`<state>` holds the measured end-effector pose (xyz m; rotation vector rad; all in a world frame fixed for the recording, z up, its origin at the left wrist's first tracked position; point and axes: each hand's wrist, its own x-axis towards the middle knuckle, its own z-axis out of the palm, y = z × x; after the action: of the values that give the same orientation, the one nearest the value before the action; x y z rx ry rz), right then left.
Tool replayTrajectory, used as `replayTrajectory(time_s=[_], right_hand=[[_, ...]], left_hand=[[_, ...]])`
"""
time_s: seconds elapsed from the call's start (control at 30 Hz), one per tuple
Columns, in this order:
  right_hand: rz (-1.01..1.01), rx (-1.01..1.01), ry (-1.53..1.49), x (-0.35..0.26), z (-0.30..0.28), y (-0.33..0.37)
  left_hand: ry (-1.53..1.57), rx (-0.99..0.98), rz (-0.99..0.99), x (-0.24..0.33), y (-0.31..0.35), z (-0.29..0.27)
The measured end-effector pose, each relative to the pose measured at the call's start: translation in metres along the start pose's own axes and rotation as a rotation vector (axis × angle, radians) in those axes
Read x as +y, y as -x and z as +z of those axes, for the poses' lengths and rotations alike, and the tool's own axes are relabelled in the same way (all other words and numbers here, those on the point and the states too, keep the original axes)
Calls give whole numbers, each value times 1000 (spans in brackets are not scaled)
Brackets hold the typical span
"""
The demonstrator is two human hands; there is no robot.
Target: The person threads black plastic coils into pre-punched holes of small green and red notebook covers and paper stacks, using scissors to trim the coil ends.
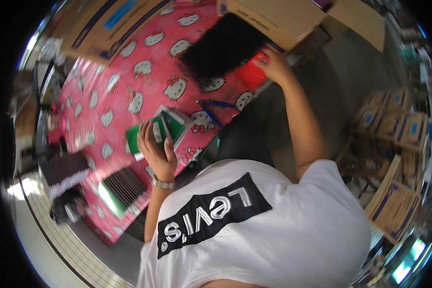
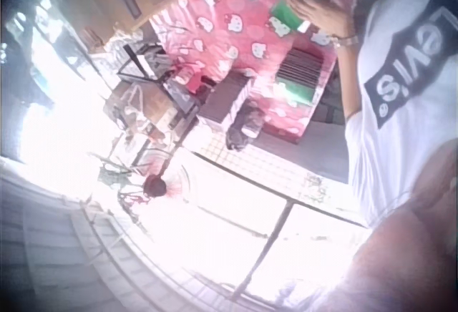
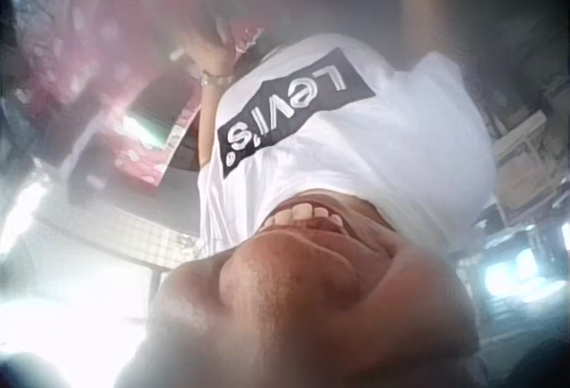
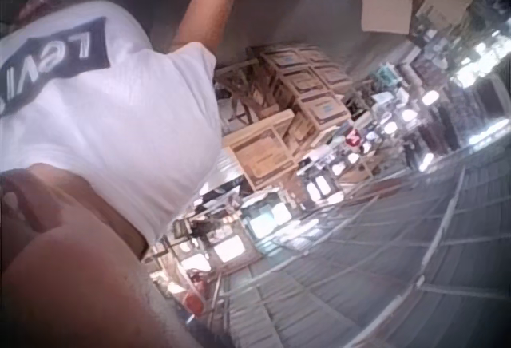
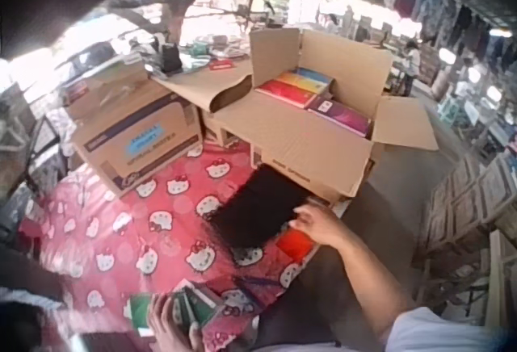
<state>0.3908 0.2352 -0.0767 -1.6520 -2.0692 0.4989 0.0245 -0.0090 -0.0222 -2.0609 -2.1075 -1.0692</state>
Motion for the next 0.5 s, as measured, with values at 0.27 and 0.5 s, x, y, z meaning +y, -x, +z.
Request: replayTrajectory(time_s=[0.27,0.5], right_hand=[[299,8,-582,8,-6,25],[-592,-319,-1015,-220,-59,68]], left_hand=[[-86,154,122,59,15,-71],[742,246,-451,87,94,-90]])
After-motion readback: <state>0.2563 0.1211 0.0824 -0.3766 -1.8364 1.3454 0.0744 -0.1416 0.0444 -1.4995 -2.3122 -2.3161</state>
